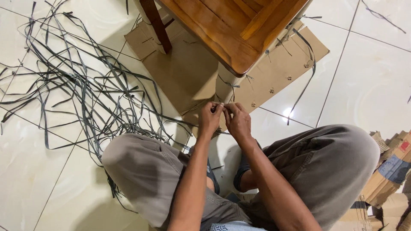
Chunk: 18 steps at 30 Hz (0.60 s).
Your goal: Wrapping a wooden chair leg with cardboard and securing it with plastic straps
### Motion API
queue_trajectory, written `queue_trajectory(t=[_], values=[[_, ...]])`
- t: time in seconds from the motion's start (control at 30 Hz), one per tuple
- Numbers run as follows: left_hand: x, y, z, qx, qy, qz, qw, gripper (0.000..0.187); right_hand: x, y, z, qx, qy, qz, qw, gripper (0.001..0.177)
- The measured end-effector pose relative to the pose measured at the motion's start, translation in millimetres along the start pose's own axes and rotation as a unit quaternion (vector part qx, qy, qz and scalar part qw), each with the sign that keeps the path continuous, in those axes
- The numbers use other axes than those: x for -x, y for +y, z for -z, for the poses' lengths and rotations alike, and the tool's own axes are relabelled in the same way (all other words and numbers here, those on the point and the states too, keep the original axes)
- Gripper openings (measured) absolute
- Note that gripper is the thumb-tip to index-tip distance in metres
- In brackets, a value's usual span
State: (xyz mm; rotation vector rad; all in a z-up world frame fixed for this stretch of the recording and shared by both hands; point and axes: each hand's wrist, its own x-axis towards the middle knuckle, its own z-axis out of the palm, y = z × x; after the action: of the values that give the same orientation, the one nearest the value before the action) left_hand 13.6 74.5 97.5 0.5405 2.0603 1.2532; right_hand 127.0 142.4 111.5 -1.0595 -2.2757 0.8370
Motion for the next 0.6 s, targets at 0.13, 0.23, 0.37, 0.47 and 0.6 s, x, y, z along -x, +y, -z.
queue_trajectory(t=[0.13,0.23,0.37,0.47,0.6], values=[[-5.5,-25.5,-17.7,0.166,0.023,0.069,0.983,0.040,-2.7,2.4,-1.1,-0.003,0.006,-0.027,1.000,0.009],[-6.8,-15.8,-32.5,0.300,0.044,0.194,0.933,0.054,-2.2,-3.3,1.5,-0.020,-0.010,-0.069,0.997,0.010],[-11.9,-28.2,-33.1,0.344,0.009,0.202,0.917,0.023,-4.8,-5.0,2.0,-0.038,-0.023,-0.098,0.994,0.012],[-11.0,-26.2,-32.7,0.385,-0.002,0.202,0.900,0.012,-7.4,0.9,-1.7,-0.106,-0.029,-0.181,0.977,0.014],[-5.6,-26.9,-34.5,0.437,-0.019,0.209,0.875,0.011,-7.5,-5.5,1.2,-0.131,-0.034,-0.223,0.965,0.017]])
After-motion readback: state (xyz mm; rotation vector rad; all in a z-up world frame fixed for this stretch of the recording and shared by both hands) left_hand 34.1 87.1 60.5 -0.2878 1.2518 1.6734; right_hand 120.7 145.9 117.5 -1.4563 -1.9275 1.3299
